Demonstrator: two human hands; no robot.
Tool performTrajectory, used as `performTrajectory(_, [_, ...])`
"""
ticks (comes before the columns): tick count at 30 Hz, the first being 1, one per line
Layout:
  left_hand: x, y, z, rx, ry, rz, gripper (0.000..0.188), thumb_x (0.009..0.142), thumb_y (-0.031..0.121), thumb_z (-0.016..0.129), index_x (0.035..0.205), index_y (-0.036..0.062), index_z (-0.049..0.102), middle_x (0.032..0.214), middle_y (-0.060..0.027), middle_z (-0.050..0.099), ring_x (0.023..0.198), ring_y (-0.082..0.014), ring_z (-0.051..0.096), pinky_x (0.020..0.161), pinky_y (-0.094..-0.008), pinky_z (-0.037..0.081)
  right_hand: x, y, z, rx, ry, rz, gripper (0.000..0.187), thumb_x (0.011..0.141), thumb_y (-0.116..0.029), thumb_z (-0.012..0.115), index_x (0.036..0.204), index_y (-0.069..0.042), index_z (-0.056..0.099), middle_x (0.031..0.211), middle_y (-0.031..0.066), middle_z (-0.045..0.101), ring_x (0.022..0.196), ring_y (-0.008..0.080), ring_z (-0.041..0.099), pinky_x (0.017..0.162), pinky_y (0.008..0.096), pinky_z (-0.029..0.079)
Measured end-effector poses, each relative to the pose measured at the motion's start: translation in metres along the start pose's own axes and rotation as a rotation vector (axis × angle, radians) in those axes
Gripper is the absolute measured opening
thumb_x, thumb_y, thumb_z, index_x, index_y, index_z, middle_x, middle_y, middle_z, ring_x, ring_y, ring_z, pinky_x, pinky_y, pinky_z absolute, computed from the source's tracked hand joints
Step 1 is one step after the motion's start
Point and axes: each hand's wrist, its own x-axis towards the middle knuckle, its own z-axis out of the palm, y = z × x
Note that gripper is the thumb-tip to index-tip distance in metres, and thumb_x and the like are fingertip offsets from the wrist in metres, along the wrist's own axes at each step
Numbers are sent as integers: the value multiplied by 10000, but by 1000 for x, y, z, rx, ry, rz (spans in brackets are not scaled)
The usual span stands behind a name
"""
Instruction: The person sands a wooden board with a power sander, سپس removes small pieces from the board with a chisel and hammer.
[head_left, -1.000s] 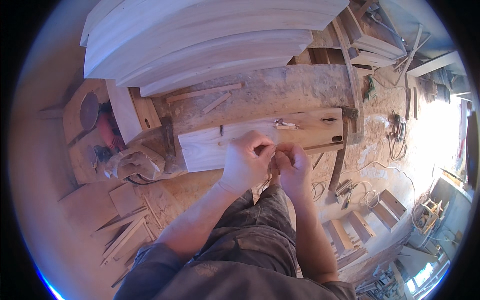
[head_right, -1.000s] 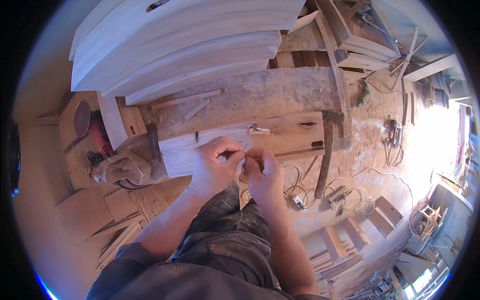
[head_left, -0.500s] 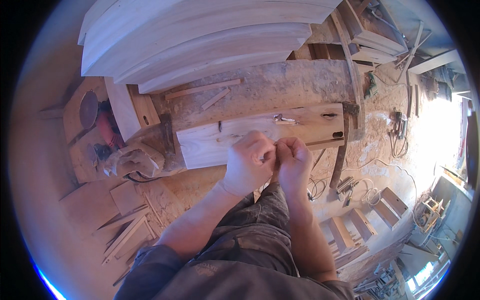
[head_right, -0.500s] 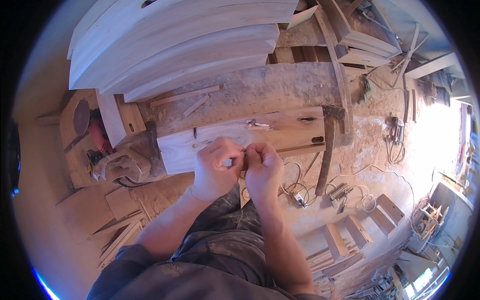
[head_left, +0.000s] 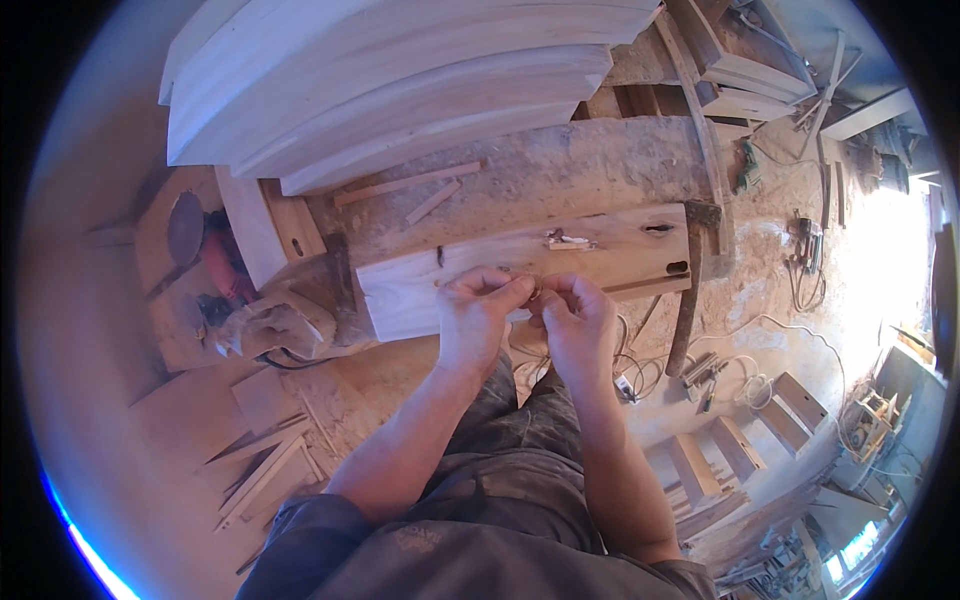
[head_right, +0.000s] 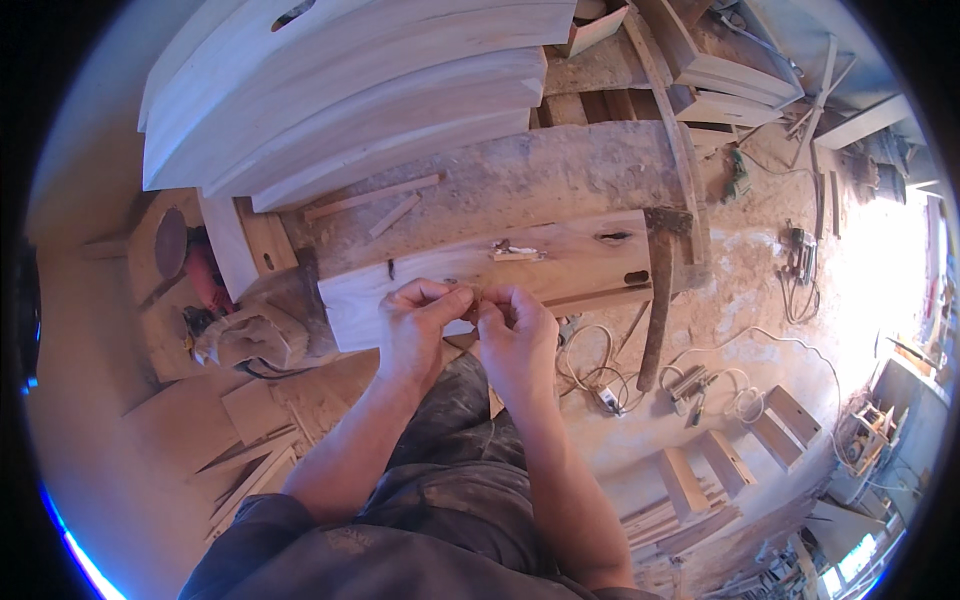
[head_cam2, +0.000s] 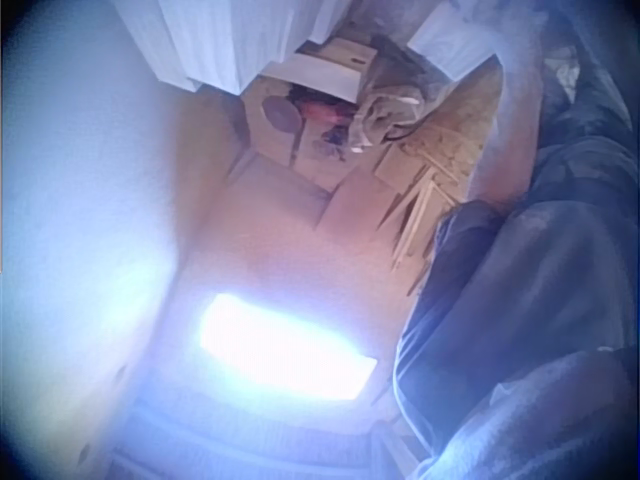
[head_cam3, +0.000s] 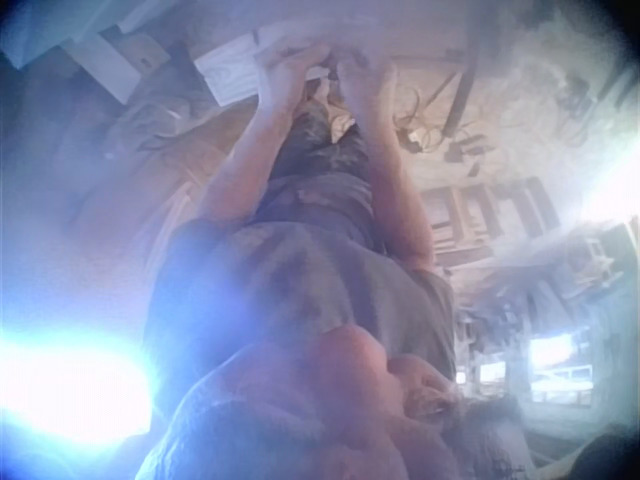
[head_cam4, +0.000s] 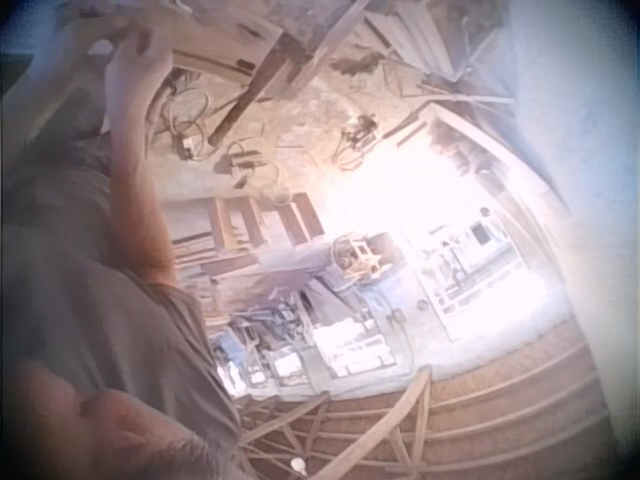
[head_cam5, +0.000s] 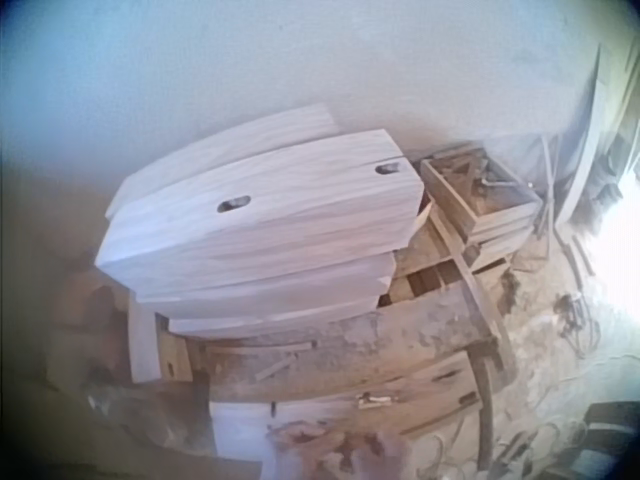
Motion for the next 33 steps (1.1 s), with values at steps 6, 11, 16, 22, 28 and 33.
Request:
performTrajectory(6, [0, 2, -1, 273, -14, 108, 68, 884, -38, 740, 832, -14, 703, 896, -116, 760, 789, -170, 713, 711, -312, 580, -1, -4, -1, -178, 5, -53, 95, 896, -76, 706, 917, 12, 736, 706, 134, 718, 656, 180, 706, 646, 358, 547])
performTrajectory(11, [-5, 10, 1, 801, -167, 735, 83, 851, -26, 764, 819, 13, 698, 867, -81, 763, 758, -140, 703, 673, -303, 549, 2, 6, -9, -447, 36, -265, 125, 884, -124, 690, 864, -7, 731, 705, 194, 702, 658, 336, 712, 628, 423, 544])
performTrajectory(16, [16, 17, 0, 856, -77, 810, 101, 838, 26, 799, 798, 5, 708, 794, -81, 752, 694, -121, 678, 650, -295, 521, 0, -4, -18, -813, -102, -269, 225, 889, -222, 674, 785, -27, 718, 718, 220, 694, 701, 425, 689, 676, 512, 545])
performTrajectory(22, [67, 35, 24, 920, -80, 311, 170, 852, 117, 808, 781, -9, 719, 724, -60, 729, 664, -85, 623, 631, -294, 510, -19, 41, -38, -884, -182, -140, 282, 885, -301, 709, 845, -24, 734, 715, 247, 668, 707, 443, 681, 659, 514, 533])
performTrajectory(28, [77, 44, 40, 905, -221, 146, 122, 802, 81, 829, 759, 20, 733, 695, -36, 712, 641, -69, 580, 598, -277, 476, -40, 86, -58, -884, -142, -164, 244, 891, -286, 702, 867, -48, 753, 770, 242, 698, 762, 446, 694, 727, 530, 550])
performTrajectory(33, [80, 49, 48, 1042, -270, 145, 115, 792, 58, 822, 740, 27, 725, 676, -10, 688, 629, -67, 570, 581, -283, 464, -42, 93, -66, -850, -95, -100, 207, 898, -250, 693, 900, -56, 766, 810, 243, 712, 789, 443, 703, 763, 517, 560])
